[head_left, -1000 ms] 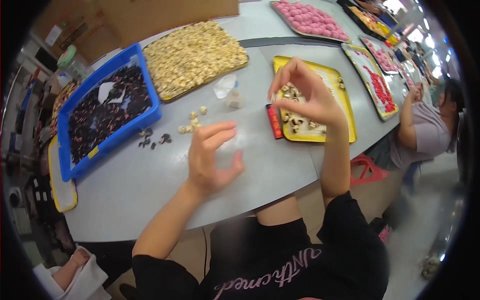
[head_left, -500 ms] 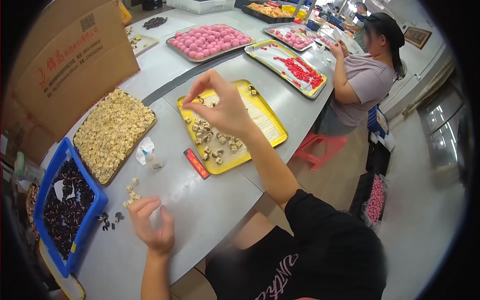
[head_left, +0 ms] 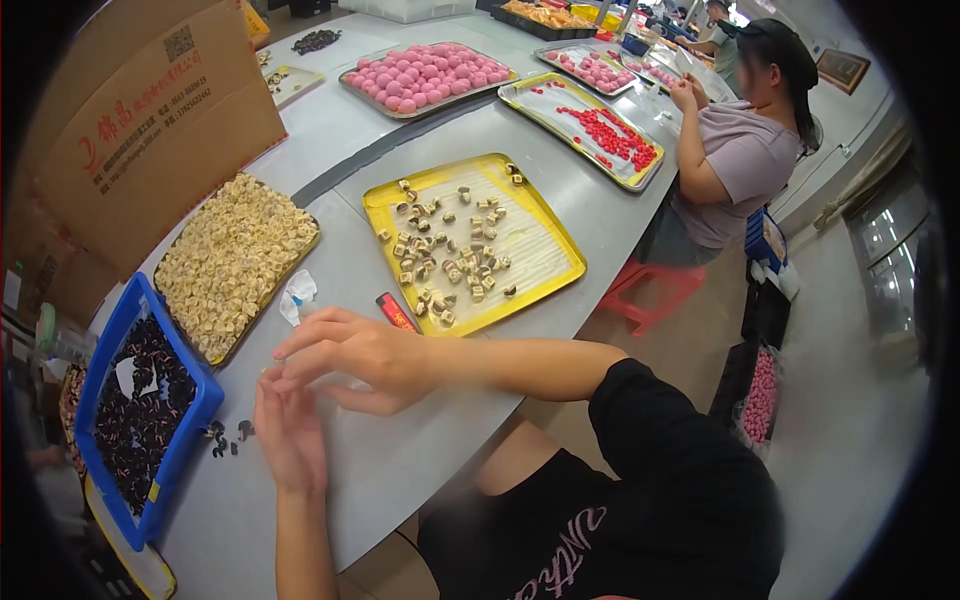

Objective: Assembling small figurine heads by applying glue to hair components and attaching them to head bases.

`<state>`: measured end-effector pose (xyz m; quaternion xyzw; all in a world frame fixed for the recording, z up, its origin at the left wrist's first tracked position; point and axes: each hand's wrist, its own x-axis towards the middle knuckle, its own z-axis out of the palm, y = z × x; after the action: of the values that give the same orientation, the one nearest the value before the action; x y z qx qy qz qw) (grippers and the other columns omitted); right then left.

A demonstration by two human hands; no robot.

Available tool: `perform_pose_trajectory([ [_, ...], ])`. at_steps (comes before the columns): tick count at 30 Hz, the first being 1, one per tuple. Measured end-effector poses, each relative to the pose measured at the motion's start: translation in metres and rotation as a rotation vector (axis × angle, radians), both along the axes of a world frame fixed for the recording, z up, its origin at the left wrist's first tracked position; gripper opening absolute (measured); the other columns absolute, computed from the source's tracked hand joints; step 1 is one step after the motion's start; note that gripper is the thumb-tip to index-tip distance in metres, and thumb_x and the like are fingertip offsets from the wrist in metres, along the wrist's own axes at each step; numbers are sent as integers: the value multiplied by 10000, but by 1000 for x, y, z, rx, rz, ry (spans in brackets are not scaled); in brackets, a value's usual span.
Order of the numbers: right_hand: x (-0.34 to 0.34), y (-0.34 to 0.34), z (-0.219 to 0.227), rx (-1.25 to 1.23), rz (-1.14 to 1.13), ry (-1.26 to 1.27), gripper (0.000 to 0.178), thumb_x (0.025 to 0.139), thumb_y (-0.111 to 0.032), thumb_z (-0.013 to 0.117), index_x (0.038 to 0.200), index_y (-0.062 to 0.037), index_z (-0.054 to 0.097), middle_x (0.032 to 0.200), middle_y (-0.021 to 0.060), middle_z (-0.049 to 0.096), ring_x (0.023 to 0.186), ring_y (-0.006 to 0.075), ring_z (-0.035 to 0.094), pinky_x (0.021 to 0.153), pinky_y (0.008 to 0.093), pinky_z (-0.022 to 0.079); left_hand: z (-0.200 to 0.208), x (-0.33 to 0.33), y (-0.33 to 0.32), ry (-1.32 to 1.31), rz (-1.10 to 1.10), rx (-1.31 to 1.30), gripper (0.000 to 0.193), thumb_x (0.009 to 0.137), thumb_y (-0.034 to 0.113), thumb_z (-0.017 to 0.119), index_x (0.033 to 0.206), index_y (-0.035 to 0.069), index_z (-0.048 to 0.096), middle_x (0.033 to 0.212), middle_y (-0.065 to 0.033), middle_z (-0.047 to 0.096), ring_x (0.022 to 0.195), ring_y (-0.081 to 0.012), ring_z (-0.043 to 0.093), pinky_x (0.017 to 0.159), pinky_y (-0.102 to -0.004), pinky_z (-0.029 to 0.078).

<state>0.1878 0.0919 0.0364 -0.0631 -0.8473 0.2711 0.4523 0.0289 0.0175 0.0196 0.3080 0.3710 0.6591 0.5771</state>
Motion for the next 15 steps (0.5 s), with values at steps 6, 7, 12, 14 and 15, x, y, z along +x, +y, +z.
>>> perform_pose_trajectory([
  [6,1,-2,4,15,76,-73,461,701,4,619,1146,-76,525,1207,130,505,1137,309,456,994,437,317,-6,-18,4,-421,-321,59,267,957,301,445,1079,75,515,1025,-27,558,976,-125,510,838,-281,390],
  [7,0,-4,2,-21,99,-83,457,701,-1,622,1141,-76,525,1220,138,489,1147,306,447,993,436,319,-1,-15,3,-365,-310,21,259,951,307,449,1063,87,524,1008,-22,554,966,-125,511,833,-289,387],
  [12,-7,-12,-11,7,150,-111,401,714,-74,643,1090,-45,505,1128,166,513,1107,344,435,961,433,337,10,-6,-1,-118,-299,-93,254,937,343,467,1028,117,538,935,6,536,932,-111,514,812,-296,380],
  [14,-7,-14,-14,-8,149,-129,407,710,-78,648,1087,-40,502,1128,169,512,1108,350,429,959,436,336,4,-8,-1,-86,-305,-95,256,941,348,465,1031,120,539,936,9,536,926,-107,515,807,-291,384],
  [15,-7,-12,-15,2,156,-134,410,710,-81,650,1090,-38,500,1127,170,512,1110,352,423,960,439,335,1,-8,0,-56,-312,-97,258,944,352,462,1034,123,540,937,13,536,921,-103,517,801,-285,389],
])
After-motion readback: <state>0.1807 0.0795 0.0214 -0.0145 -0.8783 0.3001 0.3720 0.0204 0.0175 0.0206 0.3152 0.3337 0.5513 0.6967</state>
